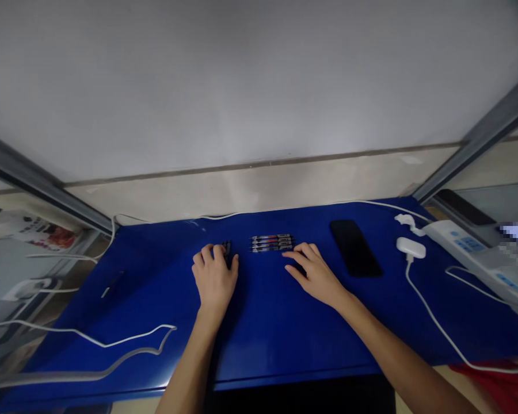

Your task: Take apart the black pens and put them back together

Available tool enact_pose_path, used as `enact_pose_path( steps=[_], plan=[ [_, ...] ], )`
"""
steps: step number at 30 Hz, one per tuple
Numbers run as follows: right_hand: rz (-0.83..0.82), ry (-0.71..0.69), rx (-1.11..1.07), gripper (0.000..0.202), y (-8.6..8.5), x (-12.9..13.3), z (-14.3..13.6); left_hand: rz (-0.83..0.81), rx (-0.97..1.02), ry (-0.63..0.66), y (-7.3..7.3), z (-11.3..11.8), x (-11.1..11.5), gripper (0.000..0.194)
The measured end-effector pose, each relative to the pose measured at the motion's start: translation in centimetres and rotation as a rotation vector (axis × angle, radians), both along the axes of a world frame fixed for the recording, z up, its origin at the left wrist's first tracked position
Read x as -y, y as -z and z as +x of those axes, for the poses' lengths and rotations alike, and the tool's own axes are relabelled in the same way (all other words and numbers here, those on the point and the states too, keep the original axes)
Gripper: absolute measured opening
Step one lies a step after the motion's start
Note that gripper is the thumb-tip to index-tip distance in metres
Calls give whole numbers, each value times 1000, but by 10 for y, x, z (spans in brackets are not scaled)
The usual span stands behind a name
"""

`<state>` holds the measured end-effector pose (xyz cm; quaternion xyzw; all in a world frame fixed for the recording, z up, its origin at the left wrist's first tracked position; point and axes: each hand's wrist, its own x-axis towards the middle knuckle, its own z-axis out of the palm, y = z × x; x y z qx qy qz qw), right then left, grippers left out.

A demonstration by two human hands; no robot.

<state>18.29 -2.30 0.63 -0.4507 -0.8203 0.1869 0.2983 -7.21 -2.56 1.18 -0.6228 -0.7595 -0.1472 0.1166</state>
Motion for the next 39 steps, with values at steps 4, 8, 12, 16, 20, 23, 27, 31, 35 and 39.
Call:
enact_pose_path(
  steps=[4,8,12,16,20,23,27,31,35,39],
  plan=[
    [54,94,155,41,4,-2,4,62,76,98,-2,13,2,38],
    [78,141,121,26,5,-4,6,101,164,234,-2,25,5,42],
    [97,149,97,27,6,-5,6,28,177,456,2,30,8,28],
    [72,105,152,22,10,-7,6,-61,178,628,7,33,9,27],
    [24,31,140,11,10,-7,4,-103,206,710,9,36,10,19],
    [-11,-30,106,11,8,-6,3,-116,195,724,10,37,9,17],
    [7,-102,87,23,10,-6,1,-113,181,734,12,38,9,22],
    [22,-141,98,25,13,-6,2,-116,127,742,12,41,11,27],
    [30,-171,67,26,9,-6,4,-169,158,734,13,42,11,31],
    [70,-166,87,26,6,-4,4,-229,282,731,11,41,11,33]
  ],
)
